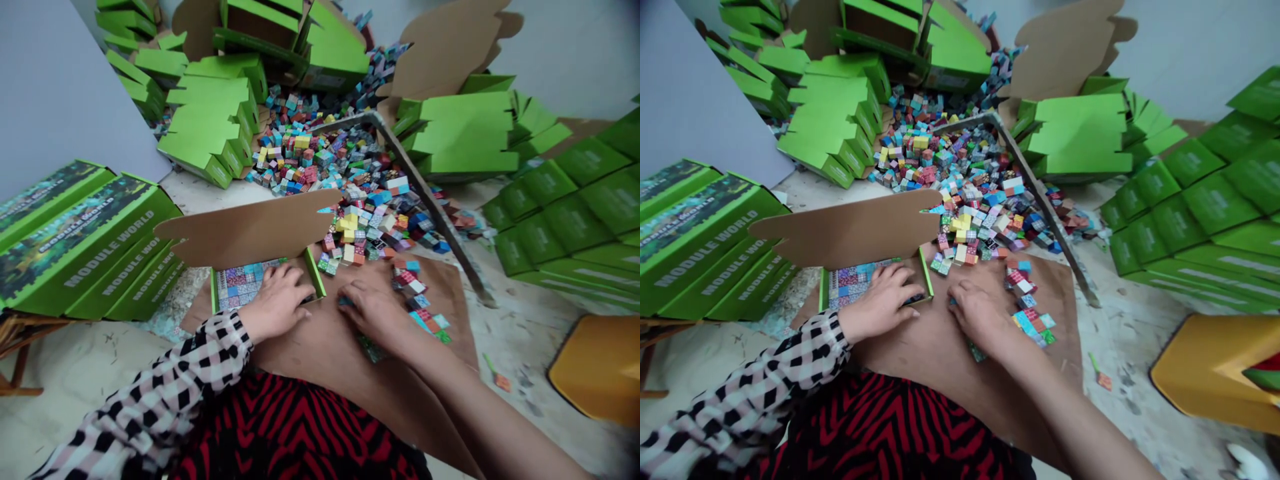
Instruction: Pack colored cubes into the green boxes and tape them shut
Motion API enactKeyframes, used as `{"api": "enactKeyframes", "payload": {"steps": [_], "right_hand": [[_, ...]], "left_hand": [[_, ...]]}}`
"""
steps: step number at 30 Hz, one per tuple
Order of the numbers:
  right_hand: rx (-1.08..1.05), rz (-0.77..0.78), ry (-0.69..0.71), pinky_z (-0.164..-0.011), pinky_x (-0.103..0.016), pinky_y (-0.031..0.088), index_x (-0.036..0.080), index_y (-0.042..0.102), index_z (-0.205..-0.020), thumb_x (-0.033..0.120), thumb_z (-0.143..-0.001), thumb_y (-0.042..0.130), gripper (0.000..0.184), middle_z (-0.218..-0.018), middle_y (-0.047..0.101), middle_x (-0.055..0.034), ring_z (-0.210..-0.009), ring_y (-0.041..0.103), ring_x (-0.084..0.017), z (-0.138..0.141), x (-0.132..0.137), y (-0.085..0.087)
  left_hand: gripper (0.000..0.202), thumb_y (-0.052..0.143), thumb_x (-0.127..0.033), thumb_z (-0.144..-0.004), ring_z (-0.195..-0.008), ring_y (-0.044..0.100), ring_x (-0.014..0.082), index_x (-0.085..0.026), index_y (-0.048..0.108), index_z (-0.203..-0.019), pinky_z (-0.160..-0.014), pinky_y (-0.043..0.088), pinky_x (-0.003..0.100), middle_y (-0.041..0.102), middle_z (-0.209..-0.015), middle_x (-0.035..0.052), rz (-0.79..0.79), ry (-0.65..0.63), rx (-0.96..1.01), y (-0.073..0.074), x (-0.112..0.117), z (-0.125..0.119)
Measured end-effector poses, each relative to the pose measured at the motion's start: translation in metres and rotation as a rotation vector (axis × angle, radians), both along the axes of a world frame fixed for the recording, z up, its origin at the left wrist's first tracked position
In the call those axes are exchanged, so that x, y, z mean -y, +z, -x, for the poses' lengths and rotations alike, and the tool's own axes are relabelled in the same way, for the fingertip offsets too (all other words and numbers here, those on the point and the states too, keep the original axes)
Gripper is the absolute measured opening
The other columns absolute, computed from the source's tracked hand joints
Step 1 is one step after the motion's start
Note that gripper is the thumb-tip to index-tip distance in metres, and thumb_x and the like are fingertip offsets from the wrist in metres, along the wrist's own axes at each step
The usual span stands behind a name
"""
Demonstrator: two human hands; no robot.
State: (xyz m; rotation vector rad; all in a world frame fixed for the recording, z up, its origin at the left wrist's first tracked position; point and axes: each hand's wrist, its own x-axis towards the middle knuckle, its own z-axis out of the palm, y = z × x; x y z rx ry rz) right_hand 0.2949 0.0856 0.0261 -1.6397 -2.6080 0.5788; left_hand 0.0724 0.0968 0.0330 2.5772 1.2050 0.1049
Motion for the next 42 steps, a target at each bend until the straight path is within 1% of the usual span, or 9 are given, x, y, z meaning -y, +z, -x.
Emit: {"api": "enactKeyframes", "payload": {"steps": [6, 9, 12, 23, 27, 30, 34, 38, 42], "right_hand": [[-0.066, -0.022, -0.003, -0.076, -0.031, 0.041, 0.015, 0.064, -0.087, 0.013, -0.084, 0.051, 0.014, -0.089, 0.065, -0.0097, -0.083, 0.058, -0.02, 0.0, -0.001, -0.003], [-0.094, -0.018, -0.001, -0.075, -0.03, 0.042, 0.014, 0.064, -0.086, 0.012, -0.085, 0.048, 0.016, -0.088, 0.064, -0.0095, -0.083, 0.057, -0.02, -0.001, 0.0, -0.005], [-0.084, -0.008, -0.004, -0.076, -0.03, 0.041, 0.013, 0.063, -0.085, 0.011, -0.084, 0.049, 0.014, -0.088, 0.064, -0.0097, -0.085, 0.057, -0.021, -0.001, 0.0, -0.008], [-0.019, -0.036, -0.028, -0.072, -0.028, 0.04, 0.015, 0.063, -0.079, 0.012, -0.083, 0.052, 0.012, -0.083, 0.064, -0.0087, -0.082, 0.058, -0.02, 0.001, 0.0, -0.009], [-0.07, -0.032, -0.021, -0.074, -0.028, 0.042, 0.016, 0.063, -0.081, 0.01, -0.083, 0.05, 0.014, -0.084, 0.064, -0.0075, -0.082, 0.058, -0.019, 0.001, 0.0, -0.011], [-0.066, -0.022, -0.026, -0.075, -0.029, 0.042, 0.015, 0.064, -0.084, 0.011, -0.085, 0.049, 0.016, -0.088, 0.063, -0.0078, -0.083, 0.058, -0.019, -0.001, 0.002, -0.011], [0.029, -0.084, -0.011, -0.076, -0.034, 0.042, 0.014, 0.067, -0.092, 0.019, -0.085, 0.053, 0.016, -0.096, 0.062, -0.012, -0.087, 0.056, -0.023, 0.001, 0.008, 0.002], [-0.052, -0.277, 0.036, -0.083, -0.039, 0.04, 0.015, 0.065, -0.108, 0.024, -0.094, 0.043, 0.028, -0.108, 0.063, -0.013, -0.097, 0.052, -0.026, 0.02, 0.015, 0.023], [0.017, -0.29, 0.158, -0.089, -0.046, 0.036, 0.016, 0.06, -0.118, 0.025, -0.095, 0.042, 0.031, -0.106, 0.067, -0.0117, -0.105, 0.05, -0.03, 0.047, 0.011, 0.028]], "left_hand": [[0.034, 0.066, -0.043, -0.081, -0.115, 0.046, 0.0296, -0.028, 0.065, -0.111, -0.096, 0.035, 0.05, 0.056, -0.115, 0.0069, 0.101, -0.027, 0.061, 0.003, -0.007, -0.001], [0.029, 0.054, -0.043, -0.09, -0.108, 0.05, 0.025, -0.025, 0.065, -0.11, -0.094, 0.037, 0.045, 0.06, -0.109, 0.0057, 0.095, 0.061, 0.148, 0.001, -0.009, 0.0], [0.028, 0.043, -0.031, -0.096, -0.103, 0.051, 0.0232, -0.022, 0.069, -0.098, -0.091, 0.037, 0.043, 0.062, -0.102, 0.0053, 0.004, 0.135, 0.12, 0.001, -0.01, -0.001], [0.032, 0.045, -0.037, -0.095, -0.101, 0.049, 0.0267, -0.023, 0.072, -0.088, -0.09, 0.035, 0.047, 0.06, -0.091, 0.0066, -0.085, 0.022, -0.055, 0.011, -0.005, -0.005], [0.026, 0.044, -0.029, -0.095, -0.102, 0.051, 0.0255, -0.023, 0.069, -0.099, -0.092, 0.036, 0.047, 0.062, -0.096, 0.006, -0.034, 0.097, 0.0, 0.007, -0.001, -0.004], [0.026, 0.047, -0.034, -0.093, -0.111, 0.05, 0.0276, -0.022, 0.066, -0.104, -0.097, 0.034, 0.05, 0.06, -0.106, 0.008, -0.03, 0.106, 0.022, 0.009, 0.005, 0.002], [0.054, 0.06, -0.051, -0.083, -0.131, 0.035, 0.0354, -0.021, 0.054, -0.126, -0.106, 0.028, 0.056, 0.048, -0.135, 0.0132, -0.051, 0.113, -0.002, 0.012, 0.019, 0.018], [0.074, 0.061, -0.052, -0.081, -0.138, 0.027, 0.0383, -0.016, 0.037, -0.141, -0.11, 0.025, 0.056, 0.035, -0.149, 0.0167, -0.092, 0.163, -0.121, -0.002, 0.031, 0.032], [0.065, 0.049, -0.044, -0.091, -0.14, 0.027, 0.0359, -0.013, 0.031, -0.145, -0.111, 0.028, 0.053, 0.032, -0.152, 0.0171, -0.184, 0.18, -0.173, -0.019, 0.037, 0.034]]}}
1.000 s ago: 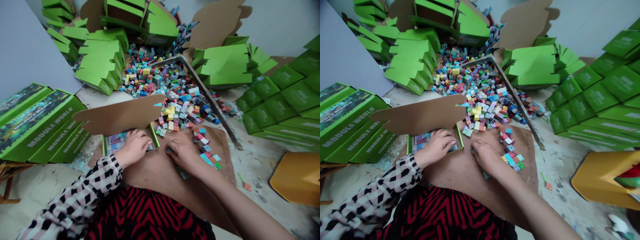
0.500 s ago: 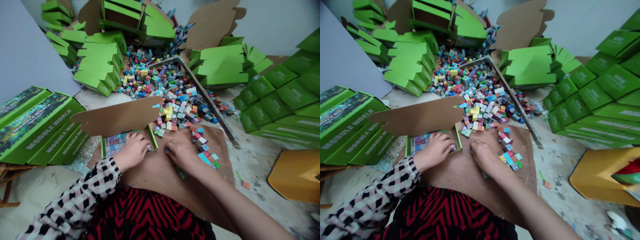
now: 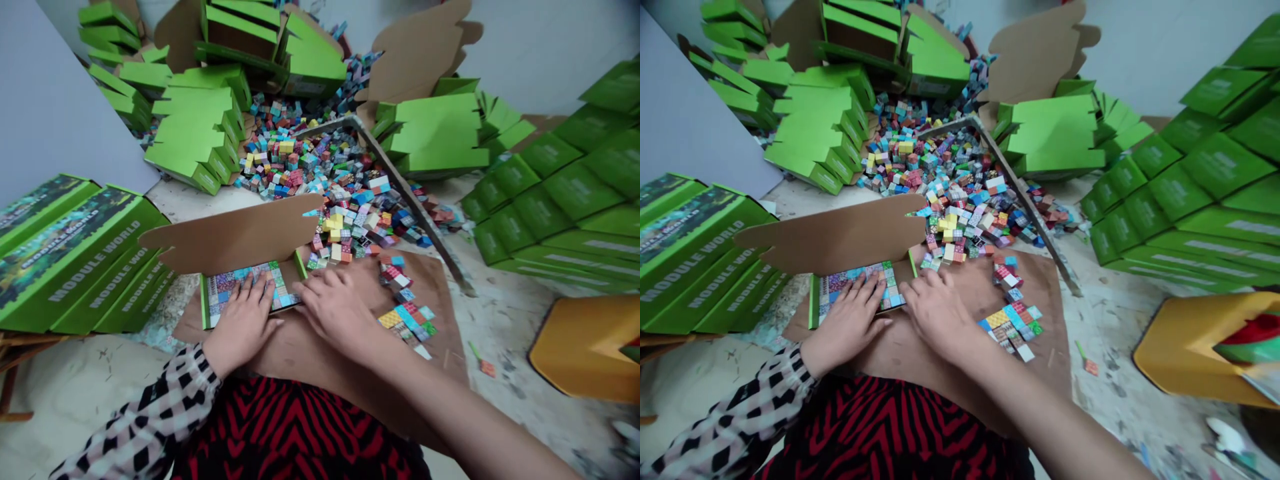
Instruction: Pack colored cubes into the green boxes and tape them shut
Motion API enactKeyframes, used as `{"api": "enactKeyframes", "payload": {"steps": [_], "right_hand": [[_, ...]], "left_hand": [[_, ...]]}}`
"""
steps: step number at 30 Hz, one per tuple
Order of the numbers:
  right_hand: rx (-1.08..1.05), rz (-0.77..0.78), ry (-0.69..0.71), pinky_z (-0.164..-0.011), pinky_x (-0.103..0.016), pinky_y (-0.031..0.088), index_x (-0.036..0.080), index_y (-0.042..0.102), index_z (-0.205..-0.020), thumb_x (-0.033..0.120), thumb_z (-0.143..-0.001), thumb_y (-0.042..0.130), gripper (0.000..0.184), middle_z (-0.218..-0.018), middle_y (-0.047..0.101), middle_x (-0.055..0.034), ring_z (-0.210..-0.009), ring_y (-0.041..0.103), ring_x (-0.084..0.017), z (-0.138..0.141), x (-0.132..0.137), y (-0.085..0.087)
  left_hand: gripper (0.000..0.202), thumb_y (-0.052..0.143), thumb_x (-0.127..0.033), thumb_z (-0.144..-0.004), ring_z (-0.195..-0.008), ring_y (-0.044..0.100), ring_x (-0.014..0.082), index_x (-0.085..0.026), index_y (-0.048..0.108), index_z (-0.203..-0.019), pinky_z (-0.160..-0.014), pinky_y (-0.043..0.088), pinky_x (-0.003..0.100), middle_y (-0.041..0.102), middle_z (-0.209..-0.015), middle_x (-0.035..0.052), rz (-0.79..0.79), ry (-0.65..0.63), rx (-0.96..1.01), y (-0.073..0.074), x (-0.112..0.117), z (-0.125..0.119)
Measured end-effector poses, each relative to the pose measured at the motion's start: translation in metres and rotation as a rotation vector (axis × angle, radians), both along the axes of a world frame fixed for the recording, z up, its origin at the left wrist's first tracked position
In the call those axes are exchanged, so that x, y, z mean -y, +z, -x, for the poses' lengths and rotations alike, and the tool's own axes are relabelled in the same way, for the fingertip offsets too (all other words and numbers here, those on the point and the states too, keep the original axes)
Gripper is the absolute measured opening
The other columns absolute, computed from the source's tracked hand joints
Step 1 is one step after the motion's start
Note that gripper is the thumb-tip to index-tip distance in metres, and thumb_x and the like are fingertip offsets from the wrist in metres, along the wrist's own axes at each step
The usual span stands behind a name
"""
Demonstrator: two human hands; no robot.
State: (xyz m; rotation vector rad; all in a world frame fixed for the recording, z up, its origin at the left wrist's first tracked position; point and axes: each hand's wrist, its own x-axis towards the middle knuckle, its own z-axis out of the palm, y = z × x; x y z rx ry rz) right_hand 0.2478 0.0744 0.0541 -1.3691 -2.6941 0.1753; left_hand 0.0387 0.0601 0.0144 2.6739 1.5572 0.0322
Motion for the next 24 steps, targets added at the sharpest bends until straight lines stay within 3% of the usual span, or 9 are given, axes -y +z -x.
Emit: {"api": "enactKeyframes", "payload": {"steps": [4, 9, 12, 15, 18, 21, 24], "right_hand": [[0.147, 0.015, 0.043, -0.1, -0.052, 0.029, 0.019, 0.058, -0.123, 0.01, -0.091, 0.04, 0.038, -0.094, 0.071, -0.0078, -0.116, 0.046, -0.03, 0.015, -0.005, -0.012], [0.184, 0.006, 0.039, -0.106, -0.053, 0.026, 0.017, 0.057, -0.127, 0.01, -0.09, 0.04, 0.041, -0.097, 0.07, -0.0095, -0.114, 0.049, -0.028, 0.022, 0.002, -0.022], [0.189, 0.024, 0.034, -0.107, -0.053, 0.026, 0.013, 0.054, -0.131, 0.009, -0.088, 0.042, 0.044, -0.101, 0.069, -0.0125, -0.11, 0.051, -0.028, 0.023, 0.006, -0.019], [0.168, 0.076, 0.055, -0.106, -0.057, 0.025, 0.011, 0.052, -0.132, 0.015, -0.087, 0.048, 0.045, -0.105, 0.067, -0.015, -0.112, 0.049, -0.03, 0.021, 0.004, -0.01], [0.176, 0.065, 0.062, -0.107, -0.061, 0.021, 0.013, 0.061, -0.12, 0.022, -0.085, 0.053, 0.037, -0.104, 0.066, -0.0151, -0.115, 0.047, -0.033, 0.017, -0.004, 0.001], [0.227, 0.052, 0.088, -0.11, -0.06, 0.015, 0.012, 0.064, -0.111, 0.022, -0.084, 0.054, 0.031, -0.1, 0.066, -0.0141, -0.115, 0.046, -0.033, 0.017, -0.012, 0.006], [0.259, 0.089, 0.141, -0.111, -0.061, 0.01, 0.013, 0.066, -0.106, 0.023, -0.083, 0.054, 0.028, -0.097, 0.067, -0.0128, -0.115, 0.046, -0.033, 0.019, -0.018, 0.005]], "left_hand": [[0.058, 0.042, -0.038, -0.095, -0.139, 0.029, 0.0345, -0.009, 0.033, -0.144, -0.111, 0.031, 0.052, 0.035, -0.15, 0.0183, -0.043, 0.003, -0.02, -0.004, 0.0, -0.003], [0.055, 0.043, -0.029, -0.094, -0.138, 0.03, 0.0378, -0.005, 0.036, -0.142, -0.11, 0.03, 0.054, 0.033, -0.151, 0.0192, -0.017, -0.018, -0.062, -0.004, -0.001, -0.004], [0.056, 0.044, -0.029, -0.094, -0.138, 0.029, 0.039, -0.004, 0.035, -0.143, -0.11, 0.031, 0.054, 0.032, -0.151, 0.0199, -0.026, -0.018, -0.06, -0.004, 0.0, -0.004], [0.053, 0.044, -0.03, -0.094, -0.137, 0.032, 0.0385, -0.012, 0.036, -0.143, -0.108, 0.033, 0.056, 0.031, -0.153, 0.0155, -0.049, -0.043, -0.032, -0.001, 0.001, -0.004], [0.041, 0.042, -0.027, -0.096, -0.132, 0.041, 0.0356, -0.021, 0.047, -0.136, -0.108, 0.03, 0.059, 0.043, -0.147, 0.0089, -0.08, -0.113, -0.01, 0.003, 0.003, -0.002], [0.036, 0.043, -0.022, -0.095, -0.126, 0.047, 0.0337, -0.02, 0.055, -0.129, -0.109, 0.028, 0.06, 0.056, -0.135, 0.0073, -0.119, -0.145, 0.024, 0.003, 0.004, 0.0], [0.035, 0.047, -0.021, -0.093, -0.124, 0.049, 0.0329, -0.02, 0.057, -0.127, -0.107, 0.029, 0.06, 0.058, -0.132, 0.0084, -0.148, -0.16, 0.069, -0.001, 0.003, 0.001]]}}
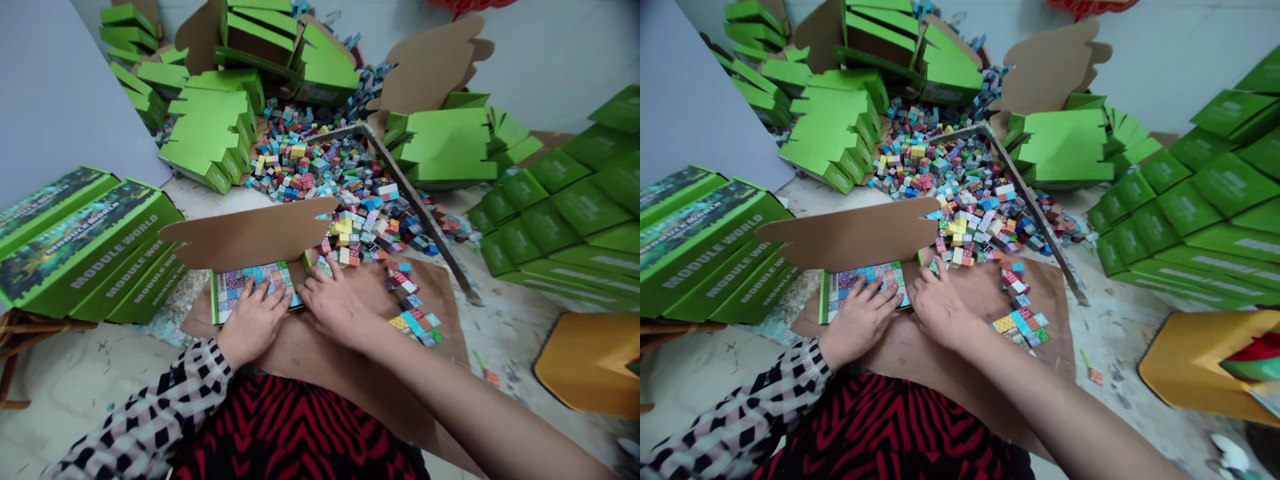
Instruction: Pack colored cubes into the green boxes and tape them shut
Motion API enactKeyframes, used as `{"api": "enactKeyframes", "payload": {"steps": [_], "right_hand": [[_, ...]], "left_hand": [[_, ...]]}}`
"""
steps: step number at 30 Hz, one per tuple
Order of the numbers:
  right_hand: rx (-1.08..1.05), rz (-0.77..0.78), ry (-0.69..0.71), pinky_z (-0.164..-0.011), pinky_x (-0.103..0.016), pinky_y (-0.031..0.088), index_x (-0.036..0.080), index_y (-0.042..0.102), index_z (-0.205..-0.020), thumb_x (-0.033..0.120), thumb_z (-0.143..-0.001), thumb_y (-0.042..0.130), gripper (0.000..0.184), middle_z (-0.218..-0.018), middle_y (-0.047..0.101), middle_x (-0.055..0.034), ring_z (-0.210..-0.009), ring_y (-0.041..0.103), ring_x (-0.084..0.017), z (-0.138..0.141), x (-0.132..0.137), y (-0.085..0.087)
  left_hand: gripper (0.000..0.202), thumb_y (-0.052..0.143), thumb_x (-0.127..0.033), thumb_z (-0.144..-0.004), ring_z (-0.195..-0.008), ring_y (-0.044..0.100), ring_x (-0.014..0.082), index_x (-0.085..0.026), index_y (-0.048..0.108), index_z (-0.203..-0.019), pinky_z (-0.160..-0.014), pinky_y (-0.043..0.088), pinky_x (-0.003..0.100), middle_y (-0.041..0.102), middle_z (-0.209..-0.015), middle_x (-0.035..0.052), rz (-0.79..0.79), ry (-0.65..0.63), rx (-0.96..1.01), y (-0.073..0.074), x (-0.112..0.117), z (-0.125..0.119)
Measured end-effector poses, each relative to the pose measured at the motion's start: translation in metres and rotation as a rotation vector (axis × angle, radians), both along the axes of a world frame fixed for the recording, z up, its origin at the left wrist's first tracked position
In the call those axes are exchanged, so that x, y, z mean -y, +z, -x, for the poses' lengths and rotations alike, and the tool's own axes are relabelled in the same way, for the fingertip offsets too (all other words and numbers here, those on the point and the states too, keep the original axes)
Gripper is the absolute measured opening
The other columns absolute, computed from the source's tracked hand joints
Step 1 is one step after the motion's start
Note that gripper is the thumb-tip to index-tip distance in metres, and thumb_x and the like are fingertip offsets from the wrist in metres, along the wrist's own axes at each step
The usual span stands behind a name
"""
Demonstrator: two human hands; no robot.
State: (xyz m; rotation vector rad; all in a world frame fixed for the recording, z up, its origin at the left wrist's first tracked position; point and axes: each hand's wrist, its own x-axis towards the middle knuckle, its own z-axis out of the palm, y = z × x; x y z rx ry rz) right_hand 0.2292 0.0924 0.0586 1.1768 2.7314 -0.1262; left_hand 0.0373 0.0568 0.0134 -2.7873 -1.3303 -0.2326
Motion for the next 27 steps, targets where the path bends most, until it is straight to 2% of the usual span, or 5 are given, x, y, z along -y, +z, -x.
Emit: {"api": "enactKeyframes", "payload": {"steps": [4, 12, 16, 22, 27], "right_hand": [[0.004, 0.054, 0.004, -0.11, -0.062, 0.006, 0.015, 0.069, -0.093, 0.03, -0.083, 0.057, 0.022, -0.092, 0.069, -0.0121, -0.114, 0.047, -0.033, 0.001, -0.004, -0.003], [-0.018, 0.132, -0.004, -0.11, -0.061, 0.007, 0.015, 0.067, -0.093, 0.031, -0.083, 0.058, 0.021, -0.093, 0.07, -0.0118, -0.118, 0.047, -0.032, -0.003, -0.006, 0.003], [-0.094, 0.119, -0.019, -0.11, -0.059, 0.008, 0.016, 0.066, -0.091, 0.033, -0.08, 0.063, 0.021, -0.095, 0.069, -0.0106, -0.117, 0.047, -0.031, -0.005, -0.005, 0.001], [-0.17, 0.163, -0.05, -0.108, -0.058, 0.013, 0.017, 0.064, -0.085, 0.036, -0.08, 0.064, 0.02, -0.086, 0.066, -0.0071, -0.107, 0.051, -0.029, -0.004, -0.005, 0.005], [-0.203, 0.197, -0.064, -0.102, -0.051, 0.025, 0.018, 0.065, -0.094, 0.028, -0.085, 0.058, 0.015, -0.095, 0.065, -0.0073, -0.102, 0.05, -0.026, -0.005, -0.012, 0.012]], "left_hand": [[0.034, 0.048, -0.022, -0.092, -0.12, 0.051, 0.0328, -0.02, 0.06, -0.124, -0.106, 0.03, 0.06, 0.06, -0.13, 0.0087, -0.024, -0.012, 0.022, -0.004, -0.002, -0.001], [0.035, 0.044, -0.022, -0.093, -0.121, 0.049, 0.0339, -0.017, 0.06, -0.124, -0.103, 0.035, 0.055, 0.058, -0.133, 0.0074, 0.039, 0.01, -0.006, -0.002, -0.002, -0.004], [0.036, 0.043, -0.021, -0.093, -0.122, 0.048, 0.0343, -0.015, 0.059, -0.125, -0.103, 0.035, 0.055, 0.058, -0.133, 0.008, 0.061, 0.02, -0.004, -0.002, -0.001, -0.005], [0.037, 0.041, -0.02, -0.094, -0.123, 0.047, 0.0345, -0.014, 0.058, -0.126, -0.103, 0.038, 0.054, 0.056, -0.135, 0.0086, 0.087, 0.025, -0.004, -0.001, -0.001, -0.005], [0.038, 0.041, -0.021, -0.094, -0.125, 0.046, 0.0345, -0.014, 0.056, -0.129, -0.104, 0.038, 0.055, 0.056, -0.135, 0.0091, 0.089, 0.021, -0.003, -0.002, -0.001, -0.004]]}}
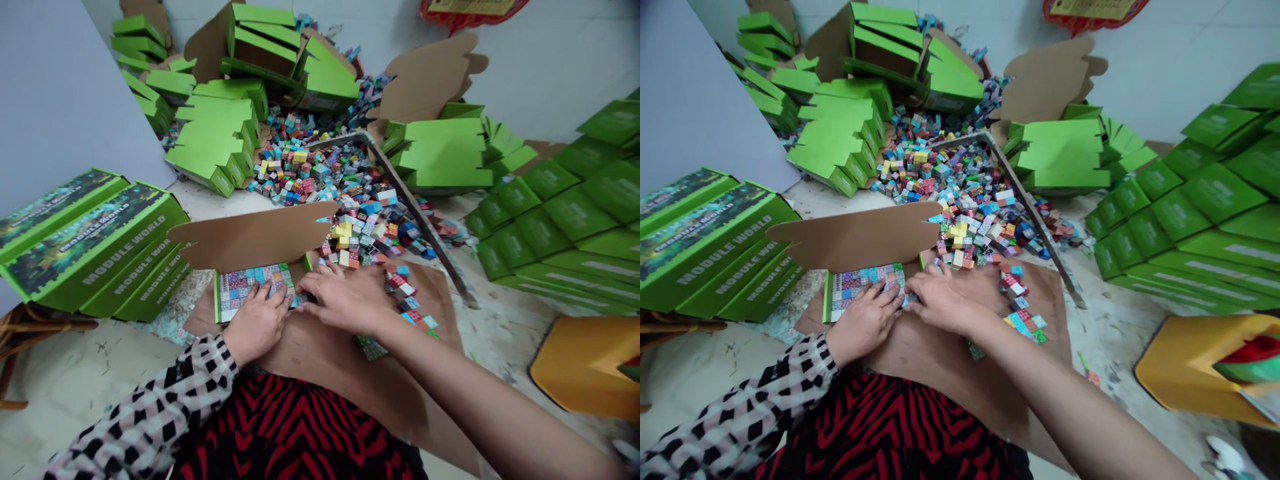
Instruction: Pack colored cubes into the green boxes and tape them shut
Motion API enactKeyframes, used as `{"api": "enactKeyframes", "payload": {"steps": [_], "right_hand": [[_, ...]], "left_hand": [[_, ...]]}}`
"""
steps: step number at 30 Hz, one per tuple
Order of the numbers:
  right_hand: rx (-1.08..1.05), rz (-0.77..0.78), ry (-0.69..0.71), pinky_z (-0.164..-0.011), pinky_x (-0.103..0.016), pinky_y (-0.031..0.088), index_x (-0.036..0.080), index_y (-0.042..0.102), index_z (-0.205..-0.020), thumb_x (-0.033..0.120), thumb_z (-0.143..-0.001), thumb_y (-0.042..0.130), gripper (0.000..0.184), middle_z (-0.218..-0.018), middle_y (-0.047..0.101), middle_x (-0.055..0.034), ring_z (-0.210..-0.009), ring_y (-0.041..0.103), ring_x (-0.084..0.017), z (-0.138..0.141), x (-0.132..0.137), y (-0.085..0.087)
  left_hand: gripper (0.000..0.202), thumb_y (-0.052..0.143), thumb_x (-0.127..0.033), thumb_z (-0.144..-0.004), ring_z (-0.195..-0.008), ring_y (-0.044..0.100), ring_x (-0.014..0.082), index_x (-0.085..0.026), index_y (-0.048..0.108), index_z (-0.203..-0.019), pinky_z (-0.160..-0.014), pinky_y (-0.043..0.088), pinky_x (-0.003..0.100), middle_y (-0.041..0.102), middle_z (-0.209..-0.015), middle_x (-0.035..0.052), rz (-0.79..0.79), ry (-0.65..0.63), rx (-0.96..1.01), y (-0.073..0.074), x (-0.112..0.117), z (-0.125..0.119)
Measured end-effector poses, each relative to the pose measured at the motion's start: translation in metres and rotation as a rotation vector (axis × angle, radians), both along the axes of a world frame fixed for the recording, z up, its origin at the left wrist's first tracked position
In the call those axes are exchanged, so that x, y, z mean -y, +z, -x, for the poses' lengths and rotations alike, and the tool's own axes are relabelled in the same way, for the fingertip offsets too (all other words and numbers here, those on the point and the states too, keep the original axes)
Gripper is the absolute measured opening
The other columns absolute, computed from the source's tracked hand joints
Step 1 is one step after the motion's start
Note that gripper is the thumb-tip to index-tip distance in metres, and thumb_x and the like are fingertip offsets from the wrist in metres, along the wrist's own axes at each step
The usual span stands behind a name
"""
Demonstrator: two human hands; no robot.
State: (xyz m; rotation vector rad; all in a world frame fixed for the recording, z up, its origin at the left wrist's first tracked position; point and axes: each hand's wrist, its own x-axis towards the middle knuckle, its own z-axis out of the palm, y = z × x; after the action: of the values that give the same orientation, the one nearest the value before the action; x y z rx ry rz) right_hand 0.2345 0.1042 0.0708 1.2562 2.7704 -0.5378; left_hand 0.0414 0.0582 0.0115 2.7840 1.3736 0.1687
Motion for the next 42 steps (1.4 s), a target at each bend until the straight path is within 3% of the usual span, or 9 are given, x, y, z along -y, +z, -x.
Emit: {"api": "enactKeyframes", "payload": {"steps": [3, 9, 15, 20, 25, 31, 33, 38, 42], "right_hand": [[0.03, 0.005, 0.016, -0.098, -0.049, 0.029, 0.018, 0.068, -0.093, 0.022, -0.088, 0.053, 0.016, -0.095, 0.065, -0.0082, -0.101, 0.049, -0.026, -0.001, -0.002, 0.002], [0.026, -0.009, 0.042, -0.101, -0.054, 0.022, 0.017, 0.065, -0.096, 0.027, -0.09, 0.052, 0.017, -0.096, 0.067, -0.0085, -0.102, 0.05, -0.026, -0.004, 0.006, -0.002], [0.035, 0.01, -0.149, -0.097, -0.051, 0.028, 0.016, 0.067, -0.094, 0.029, -0.095, 0.042, 0.029, -0.099, 0.066, -0.0112, -0.105, 0.049, -0.028, 0.012, 0.009, -0.008], [0.07, 0.014, -0.173, -0.094, -0.047, 0.029, 0.017, 0.07, -0.093, 0.029, -0.094, 0.046, 0.027, -0.096, 0.063, -0.0118, -0.103, 0.047, -0.029, 0.016, 0.012, 0.0], [-0.159, -0.113, -0.208, -0.084, -0.038, 0.032, 0.02, 0.065, -0.105, 0.033, -0.096, 0.043, 0.027, -0.098, 0.059, -0.0085, -0.096, 0.044, -0.023, -0.002, 0.056, -0.001], [-0.059, -0.054, -0.144, -0.077, -0.036, 0.032, 0.019, 0.065, -0.094, 0.024, -0.093, 0.05, 0.016, -0.094, 0.059, -0.0074, -0.091, 0.045, -0.022, -0.015, 0.109, -0.035], [-0.077, -0.125, -0.215, -0.079, -0.036, 0.033, 0.019, 0.064, -0.1, 0.02, -0.092, 0.047, 0.018, -0.098, 0.058, -0.0084, -0.093, 0.045, -0.022, -0.023, 0.108, -0.039], [-0.089, -0.218, -0.583, -0.079, -0.034, 0.038, 0.015, 0.063, -0.106, 0.023, -0.094, 0.044, 0.024, -0.1, 0.057, -0.012, -0.091, 0.052, -0.023, -0.055, 0.077, -0.035], [-0.074, -0.131, -0.617, -0.082, -0.031, 0.041, 0.014, 0.061, -0.107, 0.017, -0.091, 0.047, 0.021, -0.103, 0.056, -0.0119, -0.095, 0.055, -0.021, -0.07, 0.057, -0.039]], "left_hand": [[0.037, 0.042, -0.022, -0.094, -0.125, 0.046, 0.0343, -0.016, 0.058, -0.127, -0.103, 0.038, 0.055, 0.057, -0.134, 0.0088, -0.017, -0.007, 0.01, -0.001, 0.0, 0.001], [0.037, 0.044, -0.021, -0.093, -0.123, 0.047, 0.0355, -0.015, 0.06, -0.126, -0.102, 0.04, 0.054, 0.058, -0.132, 0.0093, -0.088, -0.025, 0.01, -0.006, -0.001, 0.004], [0.037, 0.046, -0.021, -0.092, -0.119, 0.05, 0.0346, -0.017, 0.06, -0.126, -0.099, 0.043, 0.054, 0.06, -0.129, 0.0094, -0.137, -0.073, -0.007, -0.007, -0.002, 0.004], [0.036, 0.044, -0.021, -0.092, -0.119, 0.051, 0.0344, -0.016, 0.062, -0.124, -0.099, 0.044, 0.054, 0.061, -0.129, 0.0097, -0.143, -0.069, -0.005, -0.005, -0.002, 0.005], [0.035, 0.044, -0.02, -0.092, -0.12, 0.051, 0.0335, -0.018, 0.062, -0.122, -0.099, 0.044, 0.055, 0.061, -0.129, 0.0096, -0.094, -0.055, 0.044, -0.005, -0.002, 0.005], [0.036, 0.043, -0.027, -0.094, -0.123, 0.05, 0.032, -0.02, 0.059, -0.125, -0.101, 0.042, 0.055, 0.061, -0.129, 0.0094, -0.055, -0.028, 0.111, -0.004, -0.002, 0.006], [0.037, 0.044, -0.029, -0.094, -0.123, 0.049, 0.032, -0.019, 0.058, -0.127, -0.102, 0.042, 0.054, 0.06, -0.13, 0.0094, -0.049, -0.024, 0.092, -0.003, -0.002, 0.006], [0.04, 0.048, -0.033, -0.093, -0.126, 0.047, 0.0315, -0.018, 0.054, -0.13, -0.105, 0.04, 0.052, 0.055, -0.135, 0.0106, -0.038, -0.039, 0.064, -0.001, -0.002, 0.006], [0.038, 0.047, -0.034, -0.093, -0.125, 0.048, 0.0312, -0.018, 0.056, -0.127, -0.103, 0.042, 0.052, 0.058, -0.131, 0.011, -0.042, -0.031, 0.067, -0.002, -0.002, 0.007]]}}
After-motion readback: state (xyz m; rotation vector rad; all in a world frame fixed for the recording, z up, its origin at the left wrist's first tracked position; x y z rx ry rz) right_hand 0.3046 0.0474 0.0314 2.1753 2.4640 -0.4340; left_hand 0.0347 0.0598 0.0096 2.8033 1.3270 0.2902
